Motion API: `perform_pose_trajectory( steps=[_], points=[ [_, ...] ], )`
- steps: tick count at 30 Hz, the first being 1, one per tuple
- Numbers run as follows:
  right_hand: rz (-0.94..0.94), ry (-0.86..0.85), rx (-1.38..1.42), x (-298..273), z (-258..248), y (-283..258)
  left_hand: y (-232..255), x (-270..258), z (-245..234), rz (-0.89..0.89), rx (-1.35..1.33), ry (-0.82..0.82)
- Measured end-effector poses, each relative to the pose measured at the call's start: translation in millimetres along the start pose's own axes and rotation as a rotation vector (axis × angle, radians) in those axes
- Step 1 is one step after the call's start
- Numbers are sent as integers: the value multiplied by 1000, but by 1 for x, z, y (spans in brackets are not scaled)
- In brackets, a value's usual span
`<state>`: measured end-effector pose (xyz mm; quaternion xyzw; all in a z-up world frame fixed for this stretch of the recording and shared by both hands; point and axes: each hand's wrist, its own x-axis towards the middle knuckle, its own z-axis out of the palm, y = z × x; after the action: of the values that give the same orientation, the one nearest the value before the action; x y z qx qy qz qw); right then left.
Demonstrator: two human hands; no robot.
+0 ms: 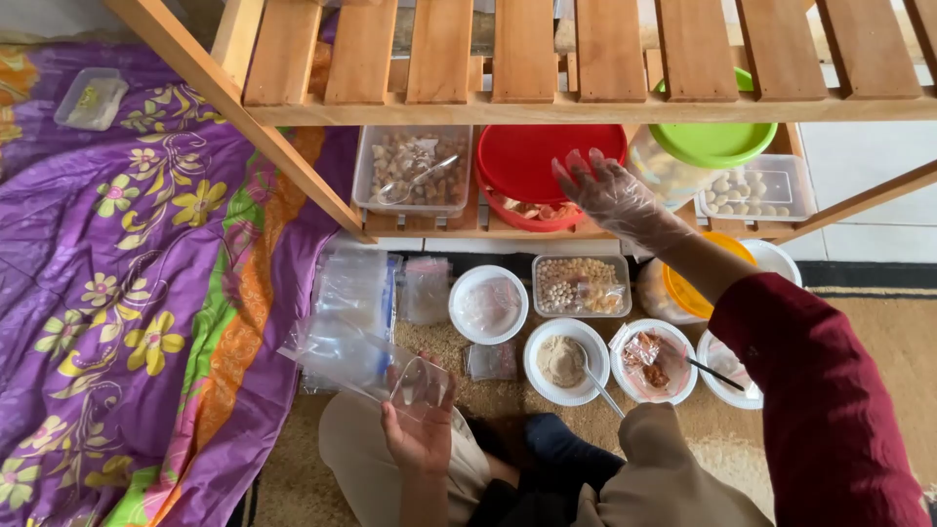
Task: Manually packaging small snack items or crackers from various containers into individual plastic bags while sitting on the floor.
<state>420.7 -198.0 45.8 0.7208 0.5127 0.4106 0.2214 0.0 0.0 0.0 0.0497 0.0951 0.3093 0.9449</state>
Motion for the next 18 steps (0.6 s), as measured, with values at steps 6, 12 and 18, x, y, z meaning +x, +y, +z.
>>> perform_pose_trajectory(
  steps=[6, 12, 18],
  points=[
    [-1040, -88, -1691, 60, -44, 37, 7, 7, 21, 16, 84, -69],
    [-233, -352, -586, 39, -53, 60, 0, -3, 19, -23, 37, -50],
    [57, -76, -67, -49, -117, 121, 3, -17, 24, -87, -40, -31]
  ],
)
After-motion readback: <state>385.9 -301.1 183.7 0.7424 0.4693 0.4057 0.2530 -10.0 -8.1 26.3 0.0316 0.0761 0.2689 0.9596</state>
